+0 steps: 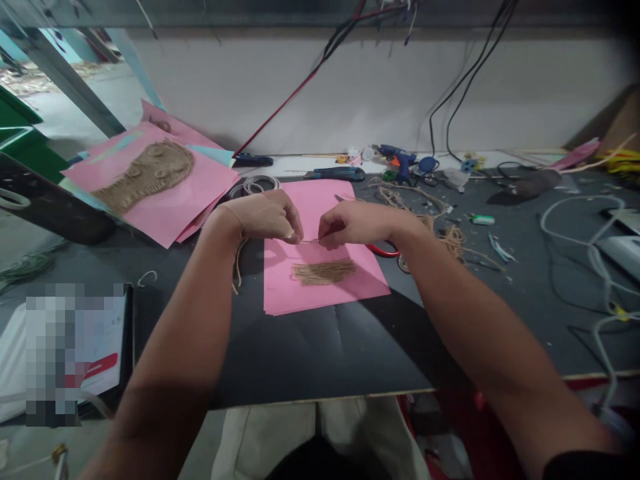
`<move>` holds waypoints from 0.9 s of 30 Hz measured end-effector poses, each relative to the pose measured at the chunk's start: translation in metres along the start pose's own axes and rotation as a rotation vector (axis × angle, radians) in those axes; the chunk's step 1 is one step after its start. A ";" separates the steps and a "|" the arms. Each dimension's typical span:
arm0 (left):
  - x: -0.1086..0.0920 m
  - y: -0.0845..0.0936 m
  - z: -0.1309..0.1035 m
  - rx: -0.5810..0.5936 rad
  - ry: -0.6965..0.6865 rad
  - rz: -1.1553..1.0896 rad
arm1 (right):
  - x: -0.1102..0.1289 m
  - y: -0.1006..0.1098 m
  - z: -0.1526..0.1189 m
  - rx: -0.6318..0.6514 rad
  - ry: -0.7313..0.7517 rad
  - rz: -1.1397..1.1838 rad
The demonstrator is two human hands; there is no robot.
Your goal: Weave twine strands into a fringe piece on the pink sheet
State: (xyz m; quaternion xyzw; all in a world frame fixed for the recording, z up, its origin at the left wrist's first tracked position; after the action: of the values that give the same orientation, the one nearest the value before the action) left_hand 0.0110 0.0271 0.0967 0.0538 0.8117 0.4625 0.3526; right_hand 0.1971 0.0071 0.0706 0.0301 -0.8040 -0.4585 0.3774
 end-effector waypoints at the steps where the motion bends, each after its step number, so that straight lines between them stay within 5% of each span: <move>1: 0.001 -0.002 0.002 0.018 0.006 -0.001 | -0.002 0.000 0.001 0.007 -0.002 -0.032; 27: 0.019 -0.042 0.039 0.276 0.012 0.056 | -0.026 -0.010 0.007 0.245 -0.054 -0.135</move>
State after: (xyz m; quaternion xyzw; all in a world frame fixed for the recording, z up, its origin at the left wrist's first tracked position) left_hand 0.0314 0.0385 0.0410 0.1215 0.8679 0.3563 0.3240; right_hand 0.2078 0.0166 0.0457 0.1175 -0.8599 -0.3820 0.3176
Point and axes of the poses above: each hand's wrist, its own z-axis towards the middle knuckle, its own y-axis out of the back of the hand, x = y × z, the point moved 3 cm from there along z, towards the middle knuckle, and after that the axes turned 3 degrees about -z, right-handed, at the moved point
